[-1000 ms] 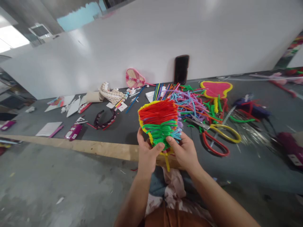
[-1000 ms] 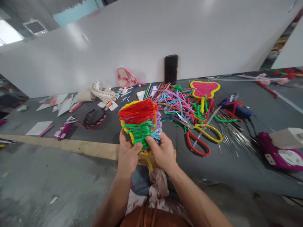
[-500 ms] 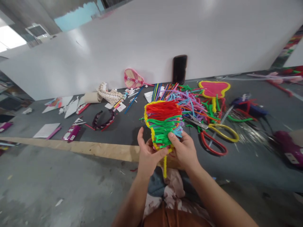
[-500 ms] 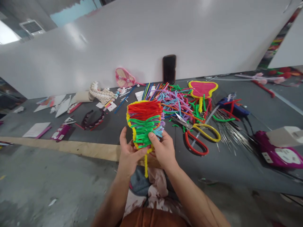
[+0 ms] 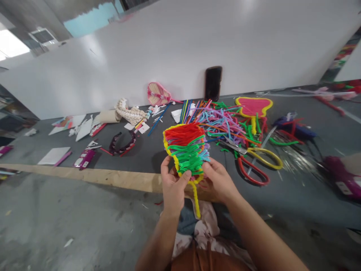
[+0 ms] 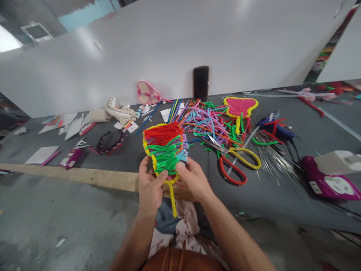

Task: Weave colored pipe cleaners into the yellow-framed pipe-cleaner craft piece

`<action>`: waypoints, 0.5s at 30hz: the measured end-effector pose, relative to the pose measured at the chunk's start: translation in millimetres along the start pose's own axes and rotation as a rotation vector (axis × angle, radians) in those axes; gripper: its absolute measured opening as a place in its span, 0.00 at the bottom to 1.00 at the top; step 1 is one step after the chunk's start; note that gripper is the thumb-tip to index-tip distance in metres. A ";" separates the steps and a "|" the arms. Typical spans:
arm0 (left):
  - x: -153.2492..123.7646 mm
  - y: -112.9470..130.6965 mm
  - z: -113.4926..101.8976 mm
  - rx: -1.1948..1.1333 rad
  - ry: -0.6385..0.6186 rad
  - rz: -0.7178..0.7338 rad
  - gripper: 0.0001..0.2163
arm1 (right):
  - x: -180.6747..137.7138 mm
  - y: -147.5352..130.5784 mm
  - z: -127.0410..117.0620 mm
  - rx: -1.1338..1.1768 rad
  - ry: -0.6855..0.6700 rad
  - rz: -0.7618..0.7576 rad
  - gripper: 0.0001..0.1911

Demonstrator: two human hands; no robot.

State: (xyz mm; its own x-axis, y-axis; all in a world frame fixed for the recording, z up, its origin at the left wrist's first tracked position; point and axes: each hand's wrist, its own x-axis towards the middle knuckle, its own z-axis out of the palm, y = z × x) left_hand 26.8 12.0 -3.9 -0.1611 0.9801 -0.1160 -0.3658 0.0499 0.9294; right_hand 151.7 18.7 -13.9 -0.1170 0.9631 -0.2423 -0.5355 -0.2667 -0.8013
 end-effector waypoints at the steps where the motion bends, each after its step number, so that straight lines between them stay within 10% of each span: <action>1: 0.1 0.2 -0.9 0.006 -0.015 -0.006 0.34 | -0.2 -0.5 -0.5 -0.008 -0.010 -0.001 0.23; 15: 0.5 2.3 7.0 -0.069 -0.082 -0.132 0.32 | -0.5 4.0 0.4 -0.148 0.054 -0.239 0.16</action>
State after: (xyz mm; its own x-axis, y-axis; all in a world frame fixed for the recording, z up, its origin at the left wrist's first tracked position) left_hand 32.3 13.9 0.6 -0.0335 0.9784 -0.2040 -0.4412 0.1687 0.8814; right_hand 149.4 17.2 -16.7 0.0445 0.9970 -0.0628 -0.4139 -0.0388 -0.9095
